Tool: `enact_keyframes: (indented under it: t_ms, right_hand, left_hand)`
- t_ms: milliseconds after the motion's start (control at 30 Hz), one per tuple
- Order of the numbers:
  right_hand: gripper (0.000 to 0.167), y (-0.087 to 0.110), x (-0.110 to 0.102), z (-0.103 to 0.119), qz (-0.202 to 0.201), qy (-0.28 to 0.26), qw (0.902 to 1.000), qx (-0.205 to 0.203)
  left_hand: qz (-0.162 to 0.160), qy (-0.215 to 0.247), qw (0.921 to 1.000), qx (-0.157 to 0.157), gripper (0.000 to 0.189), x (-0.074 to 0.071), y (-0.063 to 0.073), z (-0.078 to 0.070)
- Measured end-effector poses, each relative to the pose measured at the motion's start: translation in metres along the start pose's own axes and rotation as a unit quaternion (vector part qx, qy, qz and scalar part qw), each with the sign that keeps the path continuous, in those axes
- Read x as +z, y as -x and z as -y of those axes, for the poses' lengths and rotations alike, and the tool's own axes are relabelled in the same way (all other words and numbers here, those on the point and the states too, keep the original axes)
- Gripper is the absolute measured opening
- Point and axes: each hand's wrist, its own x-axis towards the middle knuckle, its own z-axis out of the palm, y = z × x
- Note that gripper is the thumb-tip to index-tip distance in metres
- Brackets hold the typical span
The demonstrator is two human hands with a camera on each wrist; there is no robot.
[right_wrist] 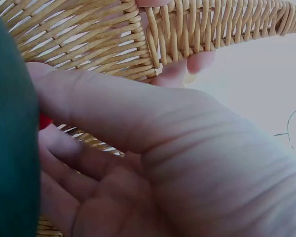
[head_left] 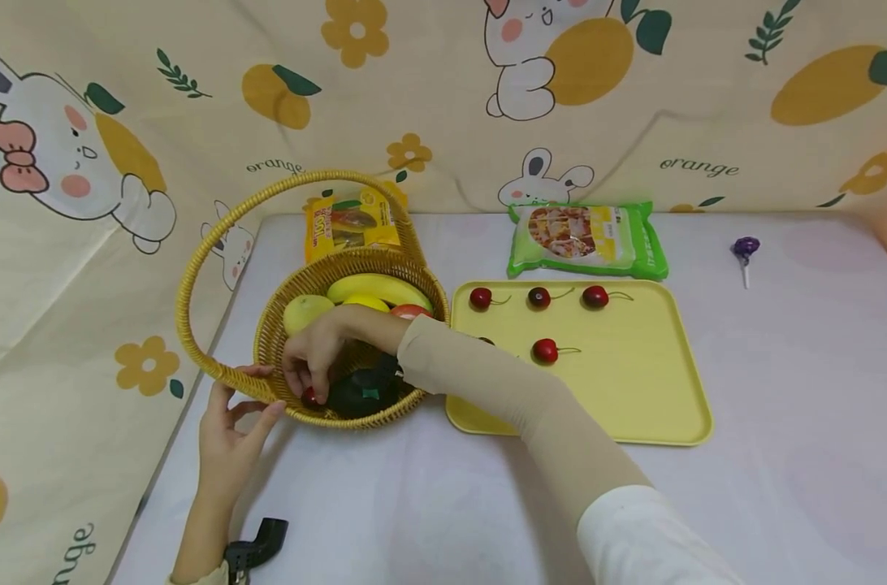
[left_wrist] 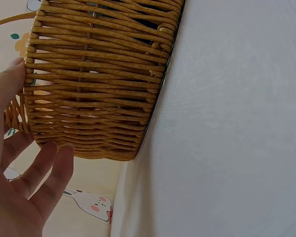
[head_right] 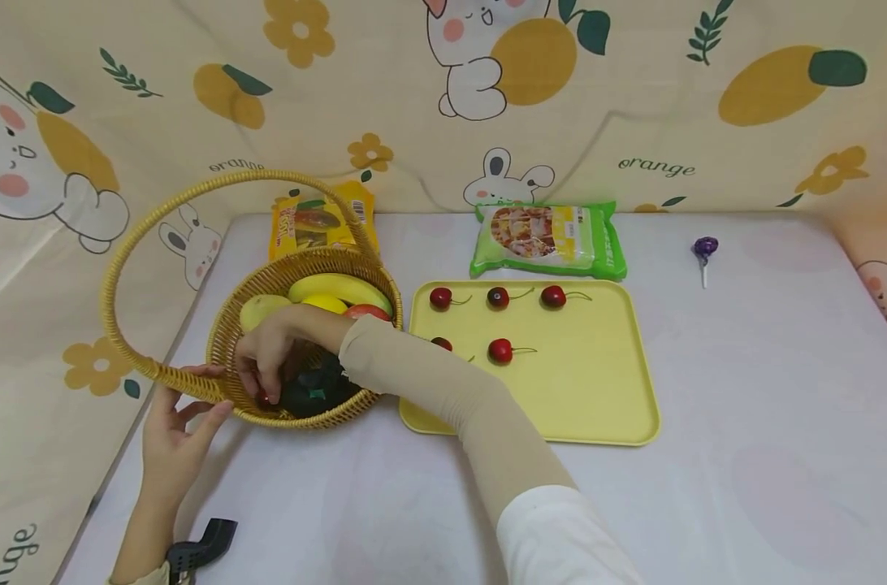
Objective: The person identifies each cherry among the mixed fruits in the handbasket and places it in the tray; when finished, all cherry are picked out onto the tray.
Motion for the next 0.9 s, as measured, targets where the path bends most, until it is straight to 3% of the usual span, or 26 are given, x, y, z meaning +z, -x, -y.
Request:
enact_keyframes:
  t_ms: [133, 267, 400, 533, 600, 767, 900]
  right_hand:
    - [0.020, 0.000, 0.001, -0.001, 0.006, -0.012, 0.9999, -0.001]
    - [0.021, 0.005, -0.001, 0.000, -0.014, -0.034, 0.9990, -0.027]
    - [0.022, 0.020, -0.004, 0.007, -0.068, -0.018, 0.9960, -0.056]
    - [0.023, 0.058, -0.005, 0.018, -0.157, 0.026, 0.9838, -0.083]
    - [0.024, 0.088, -0.001, 0.020, -0.218, 0.032, 0.9704, -0.099]
    - [0.026, 0.178, 0.038, 0.000, -0.377, 0.010, 0.9184, -0.119]
    - [0.028, 0.246, 0.085, -0.042, -0.467, -0.015, 0.8826, -0.051]
  left_hand:
    - [0.000, 0.000, 1.0000, 0.006, 0.059, 0.002, 0.000, 0.000]
    - [0.001, -0.001, 0.9998, 0.018, 0.059, 0.003, -0.001, 0.000]
    - [0.005, -0.004, 0.9998, 0.017, 0.059, 0.003, -0.002, 0.001]
    - [0.003, -0.002, 1.0000, 0.002, 0.059, 0.001, -0.003, 0.001]
    - [0.001, -0.002, 1.0000, -0.003, 0.059, -0.001, -0.002, 0.000]
    - [0.001, 0.001, 1.0000, 0.004, 0.058, -0.002, 0.001, -0.002]
    - [0.006, -0.002, 0.9999, 0.011, 0.059, -0.001, 0.000, -0.003]
